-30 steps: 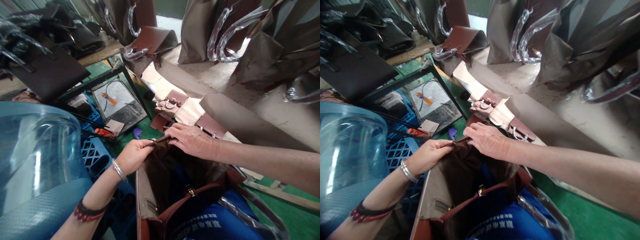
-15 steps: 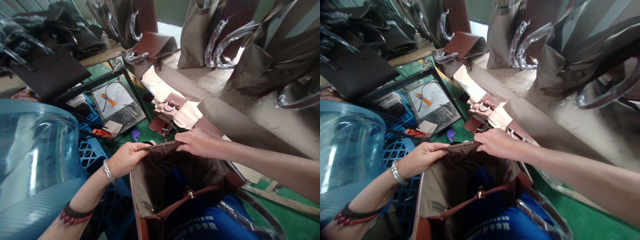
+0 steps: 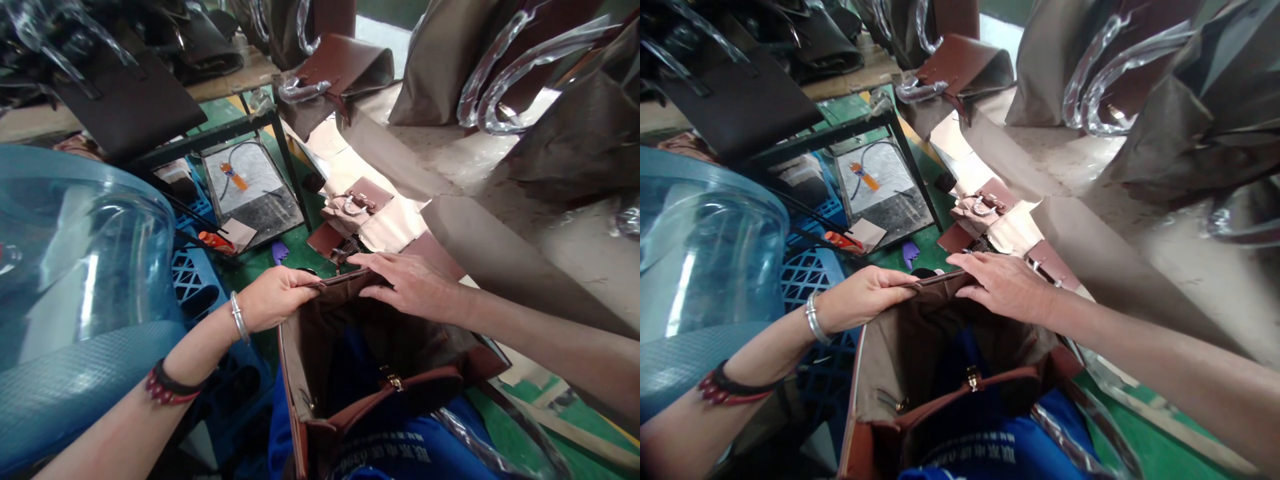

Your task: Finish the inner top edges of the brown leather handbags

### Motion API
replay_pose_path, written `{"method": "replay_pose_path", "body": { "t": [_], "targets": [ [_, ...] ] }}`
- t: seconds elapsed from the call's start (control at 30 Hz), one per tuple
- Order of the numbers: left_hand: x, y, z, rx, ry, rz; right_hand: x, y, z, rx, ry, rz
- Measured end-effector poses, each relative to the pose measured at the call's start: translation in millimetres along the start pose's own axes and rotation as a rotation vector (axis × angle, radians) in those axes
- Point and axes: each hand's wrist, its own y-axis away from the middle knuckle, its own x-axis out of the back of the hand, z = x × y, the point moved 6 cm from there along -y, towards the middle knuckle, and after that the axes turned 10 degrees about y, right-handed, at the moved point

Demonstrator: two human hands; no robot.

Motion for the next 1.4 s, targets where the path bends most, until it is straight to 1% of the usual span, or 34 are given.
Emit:
{"method": "replay_pose_path", "body": {
  "t": [0.07, 0.13, 0.37, 0.5, 0.63, 0.9, 1.03, 1.4],
  "targets": [
    [-2.0, -2.2, 0.7, 0.008, 0.013, -0.022, 5.5, -2.2, -5.2, 0.082, -0.020, 0.090],
    [-1.5, -3.2, 0.5, 0.010, 0.023, -0.029, 8.6, -4.5, -9.2, 0.143, -0.027, 0.130],
    [4.7, -3.4, -4.1, -0.032, -0.028, 0.000, 11.1, -15.4, -16.7, 0.189, -0.029, 0.155],
    [6.3, -4.1, -8.7, -0.042, -0.071, -0.001, 11.6, -22.0, -19.7, 0.163, -0.037, 0.143],
    [6.8, -3.1, -7.8, -0.067, -0.096, -0.006, 10.2, -26.6, -20.3, 0.137, -0.028, 0.133],
    [1.7, 0.2, 1.2, -0.028, -0.037, -0.025, 0.9, -27.6, -17.8, 0.080, -0.066, 0.064],
    [1.7, -0.1, 0.5, 0.005, -0.032, -0.006, -0.6, -28.9, -16.2, 0.051, -0.068, 0.052],
    [2.6, -1.0, -5.3, -0.011, -0.002, -0.045, -1.5, -34.1, -14.7, -0.002, -0.040, 0.088]
  ]
}}
